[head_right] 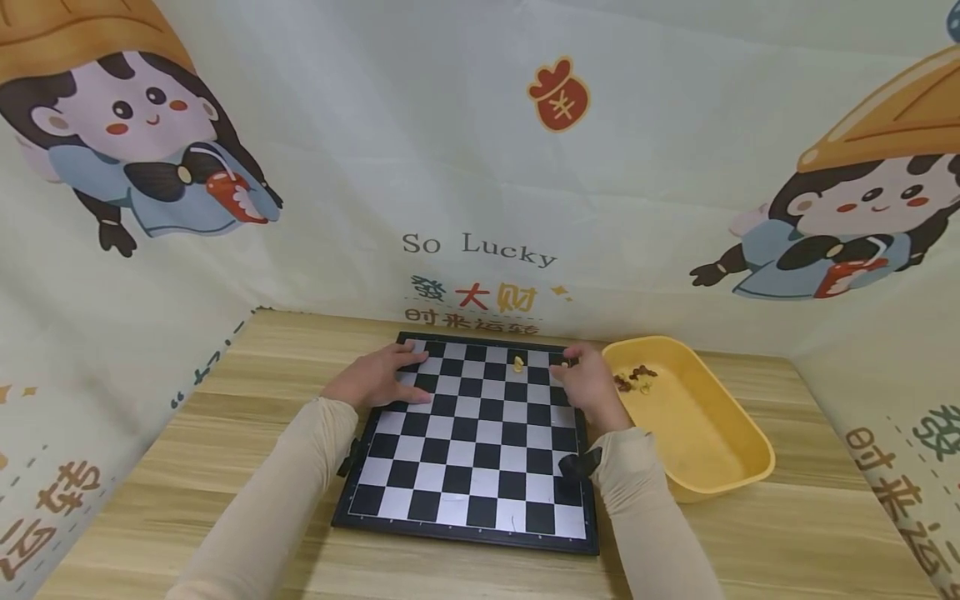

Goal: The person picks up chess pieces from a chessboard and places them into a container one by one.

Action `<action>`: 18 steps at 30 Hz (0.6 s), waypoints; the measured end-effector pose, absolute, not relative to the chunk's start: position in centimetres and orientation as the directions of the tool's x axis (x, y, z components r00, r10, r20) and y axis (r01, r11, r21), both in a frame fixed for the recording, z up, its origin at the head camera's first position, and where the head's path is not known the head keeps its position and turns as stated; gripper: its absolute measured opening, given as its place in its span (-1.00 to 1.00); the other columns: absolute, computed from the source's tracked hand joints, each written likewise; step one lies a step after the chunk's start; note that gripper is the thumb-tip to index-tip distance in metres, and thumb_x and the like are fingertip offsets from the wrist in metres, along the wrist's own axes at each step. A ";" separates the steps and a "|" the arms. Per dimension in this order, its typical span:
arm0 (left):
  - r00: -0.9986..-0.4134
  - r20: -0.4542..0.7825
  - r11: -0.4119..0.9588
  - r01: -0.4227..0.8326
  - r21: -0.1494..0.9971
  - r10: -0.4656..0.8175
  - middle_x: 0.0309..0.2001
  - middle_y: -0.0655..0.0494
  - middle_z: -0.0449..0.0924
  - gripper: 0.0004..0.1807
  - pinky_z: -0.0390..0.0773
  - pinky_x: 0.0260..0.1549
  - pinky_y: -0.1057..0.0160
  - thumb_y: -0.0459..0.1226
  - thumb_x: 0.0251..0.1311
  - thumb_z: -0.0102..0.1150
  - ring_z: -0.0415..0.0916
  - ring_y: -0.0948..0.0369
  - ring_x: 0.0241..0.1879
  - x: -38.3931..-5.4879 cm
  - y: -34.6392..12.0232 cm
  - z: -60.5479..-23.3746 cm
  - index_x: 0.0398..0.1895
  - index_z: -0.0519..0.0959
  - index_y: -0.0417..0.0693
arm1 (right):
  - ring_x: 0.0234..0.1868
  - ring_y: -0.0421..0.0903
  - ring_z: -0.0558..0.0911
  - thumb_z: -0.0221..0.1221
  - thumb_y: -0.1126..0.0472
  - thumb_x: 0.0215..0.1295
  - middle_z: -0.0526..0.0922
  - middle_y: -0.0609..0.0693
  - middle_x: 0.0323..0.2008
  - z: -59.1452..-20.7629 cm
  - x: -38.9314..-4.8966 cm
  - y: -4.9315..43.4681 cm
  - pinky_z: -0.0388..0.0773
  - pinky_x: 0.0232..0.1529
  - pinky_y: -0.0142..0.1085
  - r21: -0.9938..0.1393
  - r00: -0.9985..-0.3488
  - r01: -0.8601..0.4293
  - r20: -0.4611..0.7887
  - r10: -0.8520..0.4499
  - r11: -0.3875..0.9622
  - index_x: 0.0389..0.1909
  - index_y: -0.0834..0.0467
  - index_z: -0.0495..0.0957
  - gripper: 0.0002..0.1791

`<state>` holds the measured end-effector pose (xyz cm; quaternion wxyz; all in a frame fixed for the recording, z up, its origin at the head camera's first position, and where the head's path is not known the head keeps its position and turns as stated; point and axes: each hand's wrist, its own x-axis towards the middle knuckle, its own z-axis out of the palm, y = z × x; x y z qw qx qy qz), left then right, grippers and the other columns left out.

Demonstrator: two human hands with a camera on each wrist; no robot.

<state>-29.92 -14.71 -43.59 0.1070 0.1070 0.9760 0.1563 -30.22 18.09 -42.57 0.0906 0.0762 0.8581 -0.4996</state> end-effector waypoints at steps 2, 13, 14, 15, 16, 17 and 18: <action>-0.954 -0.175 0.927 0.175 0.333 0.243 0.64 -0.01 0.07 -0.06 0.27 0.52 -0.10 0.20 0.12 0.40 0.08 -0.09 0.60 -29.8 -14.7 -43.6 0.55 0.30 0.16 | -0.70 -0.24 0.29 0.17 0.24 0.47 0.35 -0.09 -0.53 -43.0 -30.2 17.9 0.30 -0.64 -0.40 -0.837 -0.974 0.220 -0.219 0.062 0.501 0.34 0.30 0.32 -0.50; -0.953 -0.183 0.927 0.168 0.336 0.240 0.64 0.01 0.07 -0.06 0.25 0.53 -0.11 0.20 0.12 0.40 0.08 -0.08 0.61 -29.8 -14.7 -43.5 0.55 0.30 0.17 | -0.09 0.07 0.52 0.14 0.17 0.51 0.52 0.27 0.11 -44.4 -29.7 17.3 0.47 -0.28 -0.30 -0.797 -0.965 0.260 -0.225 0.132 0.546 0.39 0.32 0.30 -0.45; -0.953 -0.184 0.927 0.168 0.335 0.239 0.64 0.01 0.07 -0.06 0.25 0.53 -0.10 0.21 0.12 0.40 0.08 -0.08 0.61 -29.9 -14.6 -43.6 0.55 0.30 0.18 | -0.07 0.08 0.51 0.14 0.17 0.51 0.52 0.27 0.11 -44.4 -29.7 17.3 0.46 -0.28 -0.31 -0.796 -0.965 0.263 -0.227 0.135 0.545 0.39 0.33 0.30 -0.45; -0.953 -0.185 0.927 0.168 0.335 0.240 0.64 0.01 0.07 -0.06 0.25 0.54 -0.10 0.21 0.12 0.39 0.08 -0.08 0.61 -29.9 -14.6 -43.6 0.55 0.30 0.18 | -0.09 0.06 0.50 0.14 0.18 0.50 0.51 0.26 0.08 -44.5 -29.7 17.3 0.45 -0.31 -0.32 -0.799 -0.964 0.265 -0.227 0.137 0.539 0.39 0.34 0.30 -0.45; -0.953 -0.184 0.927 0.168 0.336 0.240 0.64 0.01 0.07 -0.06 0.25 0.54 -0.10 0.21 0.12 0.39 0.08 -0.08 0.61 -29.9 -14.6 -43.6 0.55 0.30 0.18 | -0.11 0.05 0.50 0.15 0.19 0.49 0.51 0.25 0.05 -44.6 -29.6 17.3 0.45 -0.34 -0.33 -0.803 -0.963 0.270 -0.230 0.142 0.532 0.38 0.35 0.30 -0.45; -0.954 -0.185 0.927 0.165 0.337 0.238 0.64 0.02 0.07 -0.06 0.25 0.54 -0.10 0.21 0.12 0.40 0.07 -0.08 0.61 -29.9 -14.6 -43.7 0.55 0.30 0.19 | -0.14 0.03 0.50 0.15 0.20 0.49 0.51 0.24 0.03 -44.7 -29.6 17.4 0.44 -0.37 -0.33 -0.807 -0.962 0.273 -0.232 0.143 0.524 0.37 0.36 0.30 -0.45; -0.953 -0.186 0.927 0.165 0.338 0.237 0.64 0.02 0.06 -0.06 0.24 0.54 -0.09 0.21 0.12 0.40 0.07 -0.07 0.61 -29.9 -14.6 -43.7 0.55 0.30 0.19 | -0.19 0.01 0.50 0.16 0.21 0.48 0.51 0.22 -0.01 -44.8 -29.6 17.4 0.43 -0.42 -0.34 -0.811 -0.961 0.277 -0.236 0.146 0.515 0.36 0.37 0.31 -0.45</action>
